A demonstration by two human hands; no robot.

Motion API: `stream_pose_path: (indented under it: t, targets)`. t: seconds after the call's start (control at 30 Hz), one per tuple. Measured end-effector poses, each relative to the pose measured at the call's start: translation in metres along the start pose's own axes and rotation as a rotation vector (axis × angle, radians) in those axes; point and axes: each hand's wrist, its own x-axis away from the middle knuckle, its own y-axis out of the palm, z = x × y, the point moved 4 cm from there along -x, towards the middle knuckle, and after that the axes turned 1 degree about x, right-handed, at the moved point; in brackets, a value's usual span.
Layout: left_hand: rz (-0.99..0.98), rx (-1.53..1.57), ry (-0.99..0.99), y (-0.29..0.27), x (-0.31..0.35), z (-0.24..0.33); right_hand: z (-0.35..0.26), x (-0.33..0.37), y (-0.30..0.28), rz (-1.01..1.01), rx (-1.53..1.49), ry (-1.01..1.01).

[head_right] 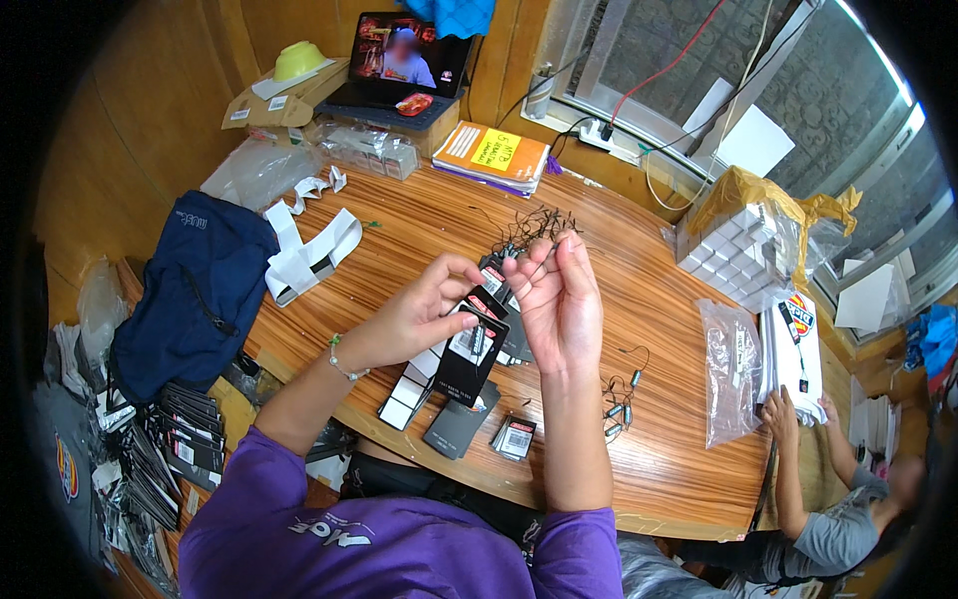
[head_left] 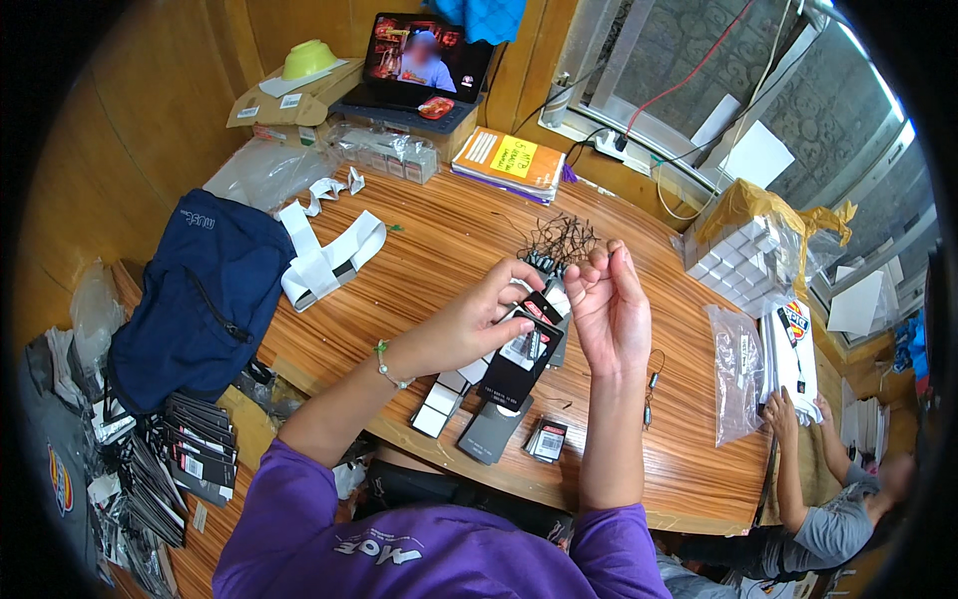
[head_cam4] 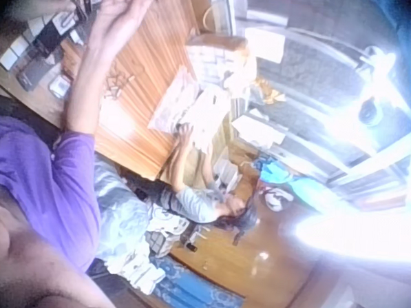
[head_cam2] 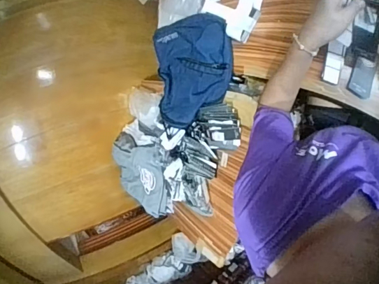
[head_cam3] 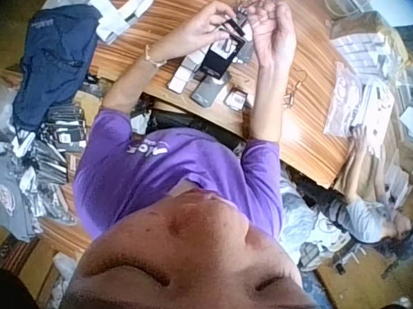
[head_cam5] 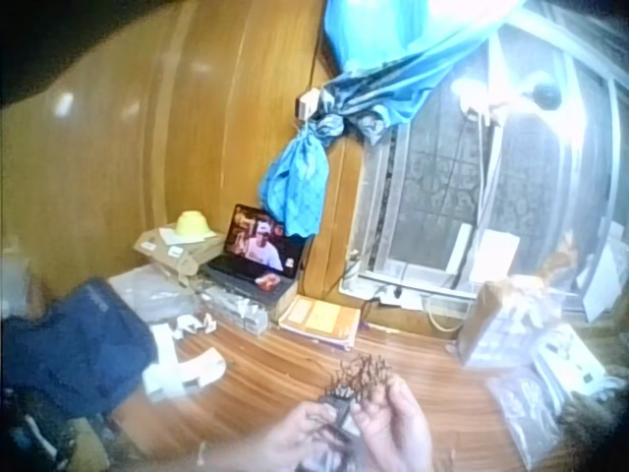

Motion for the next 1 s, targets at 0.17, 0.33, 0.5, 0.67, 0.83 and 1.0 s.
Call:
stream_pose_path:
  t: [0.17,0.33,0.5,0.67,0.83,1.0]
  targets:
    - [0.025,-0.181,0.061,-0.005,0.000,0.010,-0.017,0.000,-0.004,0.005,0.000,-0.050]
    - [0.025,-0.204,0.082,0.000,0.001,0.008,-0.015,0.000,-0.002,-0.013,0.007,-0.043]
    - [0.061,-0.165,0.046,-0.004,0.002,0.003,-0.014,0.001,0.000,-0.004,0.022,-0.036]
    - [0.074,-0.040,0.009,-0.004,0.000,0.002,-0.015,0.002,0.004,-0.002,0.018,-0.040]
    - [0.157,-0.255,0.149,-0.008,-0.002,0.006,-0.015,0.003,0.009,-0.066,0.063,-0.058]
    - [0.347,-0.362,0.132,-0.014,0.003,0.022,-0.021,0.012,0.025,-0.065,0.411,-0.210]
